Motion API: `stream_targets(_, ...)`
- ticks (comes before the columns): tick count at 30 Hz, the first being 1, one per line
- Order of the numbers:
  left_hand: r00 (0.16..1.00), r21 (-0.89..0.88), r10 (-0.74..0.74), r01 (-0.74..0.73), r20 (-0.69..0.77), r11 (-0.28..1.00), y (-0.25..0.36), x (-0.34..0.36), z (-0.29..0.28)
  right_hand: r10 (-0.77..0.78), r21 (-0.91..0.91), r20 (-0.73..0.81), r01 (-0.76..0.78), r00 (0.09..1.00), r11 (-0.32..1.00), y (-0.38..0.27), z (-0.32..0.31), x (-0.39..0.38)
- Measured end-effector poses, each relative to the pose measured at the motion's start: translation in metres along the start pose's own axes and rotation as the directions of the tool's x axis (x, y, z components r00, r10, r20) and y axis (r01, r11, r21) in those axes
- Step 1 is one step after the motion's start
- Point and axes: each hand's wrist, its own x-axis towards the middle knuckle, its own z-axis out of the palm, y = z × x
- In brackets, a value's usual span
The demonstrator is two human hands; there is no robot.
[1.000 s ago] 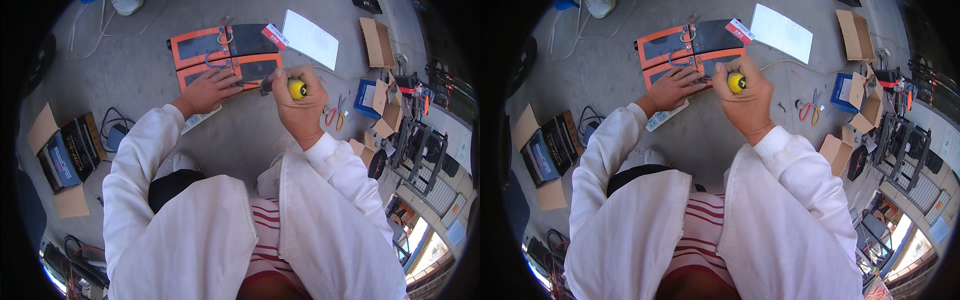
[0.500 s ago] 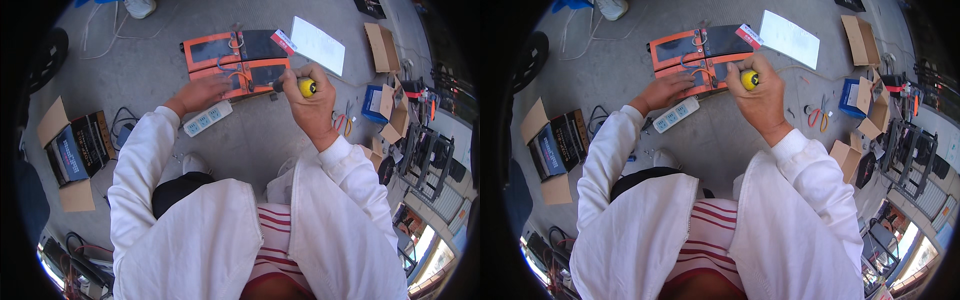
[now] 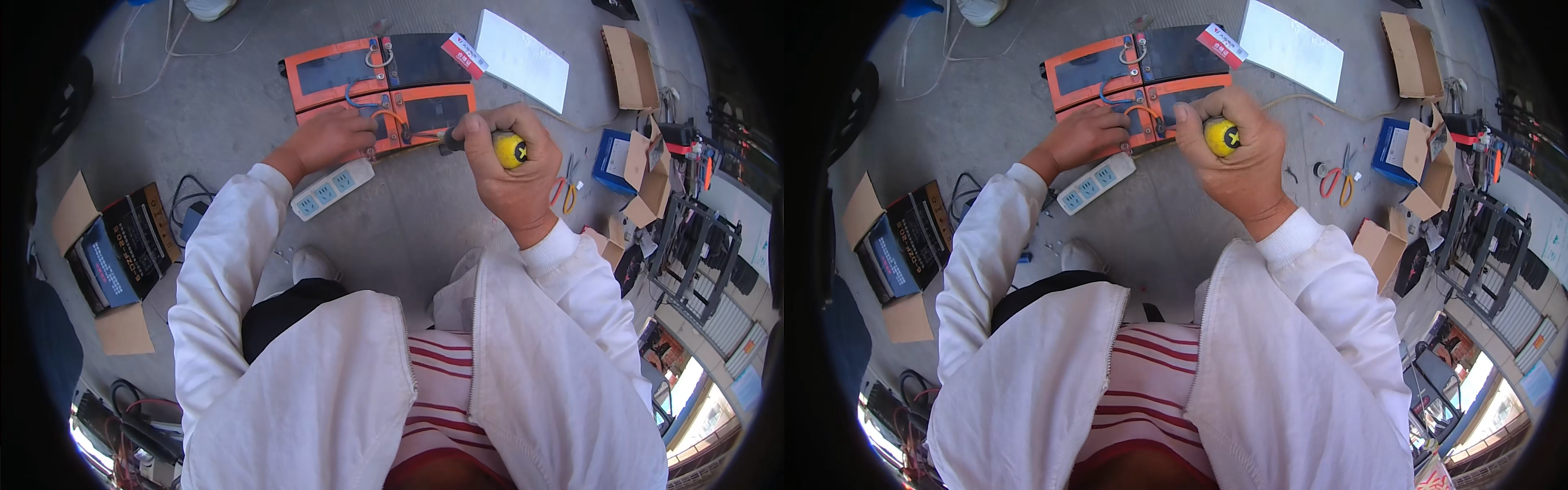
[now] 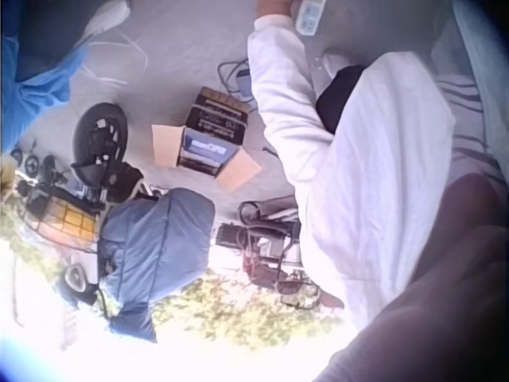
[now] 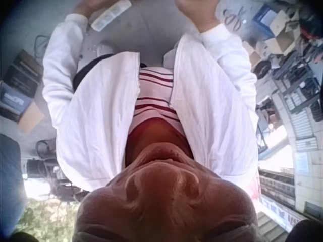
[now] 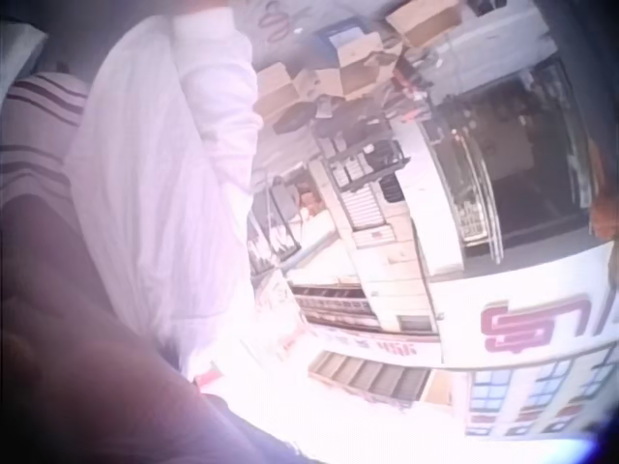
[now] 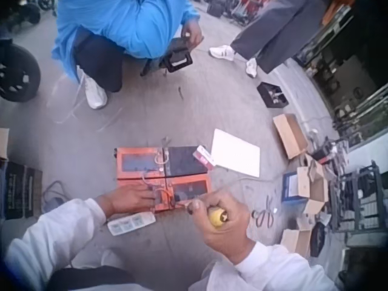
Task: The person uses a screwdriver to tighten screws on an orange and black electronic device placed on the floor. Another person assists by holding a black plastic cover and handing over components.
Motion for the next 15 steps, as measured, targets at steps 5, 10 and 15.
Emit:
stream_targets(5,0.999,-0.060,-0.044,0.046,0.024,0.997,-0.001,0.007,0.006,0.038,0.010,-0.161,-0.037,0.986,0.999,0.007,0.012,-0.005)
stream_targets(10,0.995,-0.117,-0.101,0.099,-0.013,0.988,0.007,0.011,0.008,0.039,0.017,-0.109,-0.037,0.993,0.999,0.001,0.008,-0.005)
stream_targets(15,0.986,-0.092,-0.136,0.127,-0.095,0.988,0.009,0.006,0.020,-0.067,-0.012,0.038,0.067,0.997,0.998,-0.021,-0.015,-0.009)
